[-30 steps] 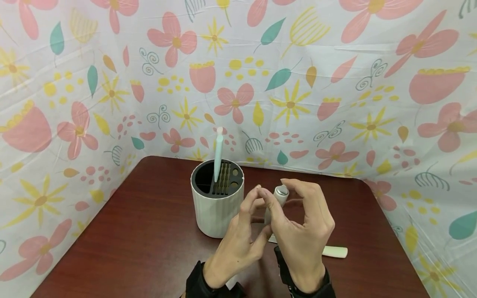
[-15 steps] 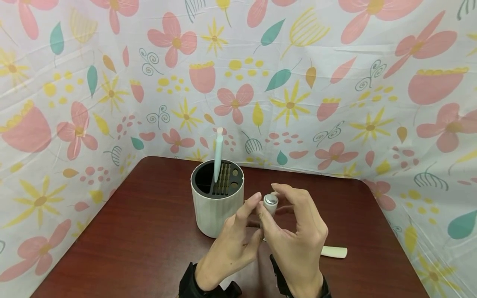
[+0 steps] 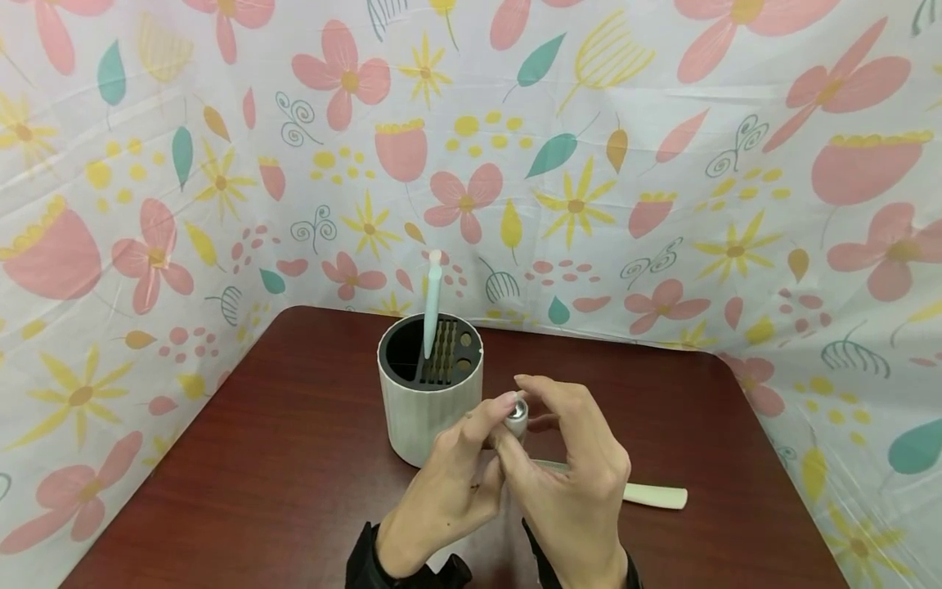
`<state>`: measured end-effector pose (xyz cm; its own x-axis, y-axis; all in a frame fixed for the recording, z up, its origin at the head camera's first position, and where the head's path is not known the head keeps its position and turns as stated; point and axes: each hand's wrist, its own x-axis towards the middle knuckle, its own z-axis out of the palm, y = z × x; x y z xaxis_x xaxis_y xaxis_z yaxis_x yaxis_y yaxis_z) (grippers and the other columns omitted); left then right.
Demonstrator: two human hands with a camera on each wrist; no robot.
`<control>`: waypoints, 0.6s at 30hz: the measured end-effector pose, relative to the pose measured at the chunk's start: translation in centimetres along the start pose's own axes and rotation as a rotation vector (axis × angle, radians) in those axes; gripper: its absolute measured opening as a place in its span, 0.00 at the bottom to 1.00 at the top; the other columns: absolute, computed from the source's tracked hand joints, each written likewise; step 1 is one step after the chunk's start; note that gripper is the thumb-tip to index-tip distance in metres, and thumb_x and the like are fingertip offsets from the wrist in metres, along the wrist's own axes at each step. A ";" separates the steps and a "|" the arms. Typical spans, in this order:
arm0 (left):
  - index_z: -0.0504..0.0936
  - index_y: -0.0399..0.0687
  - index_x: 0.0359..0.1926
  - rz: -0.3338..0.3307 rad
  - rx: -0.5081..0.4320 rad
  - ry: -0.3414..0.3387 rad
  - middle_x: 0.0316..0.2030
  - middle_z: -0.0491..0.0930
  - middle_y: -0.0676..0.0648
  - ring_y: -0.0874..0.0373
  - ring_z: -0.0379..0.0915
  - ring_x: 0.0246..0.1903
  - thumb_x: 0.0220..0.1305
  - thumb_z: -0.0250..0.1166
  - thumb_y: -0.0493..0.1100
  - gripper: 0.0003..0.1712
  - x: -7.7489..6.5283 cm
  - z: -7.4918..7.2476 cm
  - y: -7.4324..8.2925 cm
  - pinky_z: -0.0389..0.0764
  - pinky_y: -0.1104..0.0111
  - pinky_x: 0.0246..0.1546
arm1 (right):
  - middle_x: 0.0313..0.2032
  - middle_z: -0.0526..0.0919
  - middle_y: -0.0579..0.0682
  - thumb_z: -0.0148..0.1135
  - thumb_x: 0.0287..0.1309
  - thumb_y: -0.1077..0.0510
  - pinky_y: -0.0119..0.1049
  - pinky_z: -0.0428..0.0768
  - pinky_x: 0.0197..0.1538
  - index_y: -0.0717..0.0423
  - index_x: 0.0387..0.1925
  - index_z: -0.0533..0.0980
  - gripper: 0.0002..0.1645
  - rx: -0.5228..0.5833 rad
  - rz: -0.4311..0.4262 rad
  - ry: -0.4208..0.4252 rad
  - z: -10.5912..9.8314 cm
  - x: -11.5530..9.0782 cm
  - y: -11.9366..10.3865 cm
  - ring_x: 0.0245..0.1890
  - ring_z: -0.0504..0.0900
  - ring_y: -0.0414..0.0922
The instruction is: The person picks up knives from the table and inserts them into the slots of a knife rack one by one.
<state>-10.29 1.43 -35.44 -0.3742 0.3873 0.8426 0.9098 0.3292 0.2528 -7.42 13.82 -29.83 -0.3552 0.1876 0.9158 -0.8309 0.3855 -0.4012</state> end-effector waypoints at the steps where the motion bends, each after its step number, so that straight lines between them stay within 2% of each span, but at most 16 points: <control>1: 0.59 0.49 0.72 0.005 0.003 0.001 0.50 0.82 0.49 0.60 0.80 0.48 0.54 0.58 0.21 0.46 0.0 0.0 -0.1 0.78 0.78 0.54 | 0.35 0.86 0.50 0.76 0.51 0.64 0.19 0.80 0.43 0.80 0.39 0.80 0.21 0.002 -0.002 -0.008 0.0 0.0 0.0 0.38 0.84 0.32; 6: 0.59 0.50 0.72 0.022 -0.023 -0.002 0.49 0.81 0.48 0.60 0.79 0.48 0.49 0.55 0.19 0.48 -0.2 -0.4 -0.3 0.78 0.77 0.53 | 0.37 0.86 0.51 0.76 0.54 0.60 0.19 0.80 0.43 0.79 0.37 0.80 0.22 0.009 0.000 -0.057 -0.1 -0.1 -0.1 0.37 0.84 0.31; 11: 0.61 0.49 0.71 0.018 -0.063 -0.006 0.48 0.80 0.48 0.61 0.76 0.43 0.49 0.51 0.19 0.46 -0.3 -1.0 -0.5 0.76 0.79 0.47 | 0.37 0.85 0.53 0.78 0.47 0.69 0.21 0.82 0.45 0.77 0.38 0.80 0.18 0.065 0.043 -0.138 -0.4 0.0 -0.4 0.39 0.85 0.34; 14: 0.61 0.46 0.71 0.024 -0.083 -0.001 0.49 0.81 0.47 0.60 0.77 0.44 0.55 0.49 0.20 0.42 -0.2 -1.5 -0.6 0.76 0.79 0.50 | 0.39 0.86 0.53 0.76 0.42 0.77 0.24 0.83 0.47 0.80 0.40 0.78 0.20 0.195 0.078 -0.171 -0.6 0.2 -0.6 0.40 0.85 0.37; 18: 0.61 0.45 0.70 0.037 -0.103 0.019 0.53 0.81 0.44 0.59 0.79 0.47 0.57 0.51 0.20 0.40 0.1 -2.1 -0.4 0.79 0.78 0.53 | 0.42 0.85 0.56 0.68 0.46 0.82 0.26 0.84 0.46 0.83 0.42 0.76 0.18 0.394 0.115 -0.178 -0.8 0.3 -0.9 0.39 0.85 0.41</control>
<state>-10.34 -0.42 -34.46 -0.3376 0.3804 0.8610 0.9369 0.2240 0.2684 -6.39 14.27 -29.20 -0.4946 0.0372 0.8683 -0.8690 -0.0085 -0.4947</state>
